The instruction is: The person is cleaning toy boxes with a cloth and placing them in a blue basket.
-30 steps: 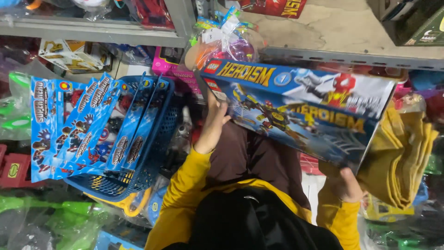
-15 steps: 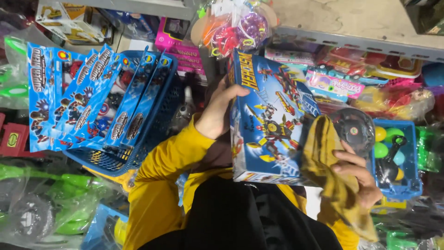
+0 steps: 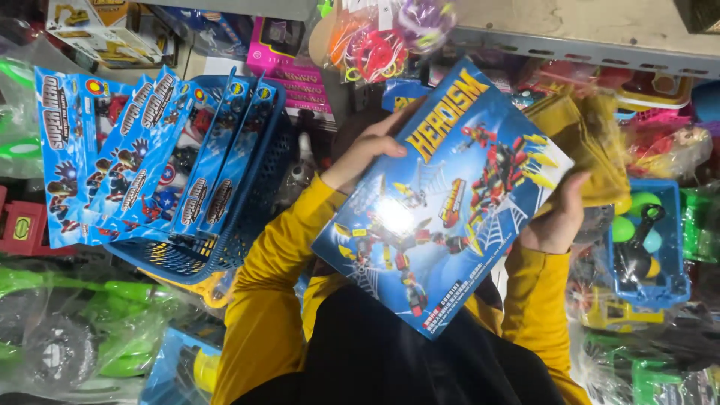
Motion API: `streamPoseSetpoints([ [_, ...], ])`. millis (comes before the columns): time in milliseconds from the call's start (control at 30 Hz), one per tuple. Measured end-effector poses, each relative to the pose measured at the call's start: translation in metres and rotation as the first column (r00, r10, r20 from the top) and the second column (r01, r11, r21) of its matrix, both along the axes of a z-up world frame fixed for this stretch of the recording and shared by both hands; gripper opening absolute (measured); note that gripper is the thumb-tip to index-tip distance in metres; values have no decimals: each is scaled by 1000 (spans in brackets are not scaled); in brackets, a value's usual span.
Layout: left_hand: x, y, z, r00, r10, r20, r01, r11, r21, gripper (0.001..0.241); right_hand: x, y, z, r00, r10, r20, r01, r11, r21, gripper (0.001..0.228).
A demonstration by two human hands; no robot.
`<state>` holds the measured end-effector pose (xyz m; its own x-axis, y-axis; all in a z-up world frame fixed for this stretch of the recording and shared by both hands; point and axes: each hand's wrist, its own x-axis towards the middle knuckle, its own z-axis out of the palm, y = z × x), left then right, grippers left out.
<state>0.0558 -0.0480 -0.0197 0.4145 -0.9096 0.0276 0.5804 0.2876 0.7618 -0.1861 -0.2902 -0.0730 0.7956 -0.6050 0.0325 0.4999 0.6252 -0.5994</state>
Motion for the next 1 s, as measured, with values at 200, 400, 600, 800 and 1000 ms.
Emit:
streamPoseSetpoints([
  [200,-16,7,-14,987,-80,139,74,996,47,89,9,8,34,990,-4,-144,3,1000,-11,53],
  [400,-79,32,-64,841,3,-541,-197,933,-300,95,4,25,41,977,-206,-59,209,977,51,58],
  [600,-91,34,-62,850,524,-62,-525,851,4,87,-9,45,39,673,-722,-160,376,520,-767,58],
  [800,-75,38,-37,839,534,-108,-539,842,-25,94,-14,68,58,617,-785,-51,-356,-221,-908,57],
  [1000,-70,37,-13,894,445,57,-444,895,-39,102,28,55,108,701,-708,-87,-466,-362,-807,63],
])
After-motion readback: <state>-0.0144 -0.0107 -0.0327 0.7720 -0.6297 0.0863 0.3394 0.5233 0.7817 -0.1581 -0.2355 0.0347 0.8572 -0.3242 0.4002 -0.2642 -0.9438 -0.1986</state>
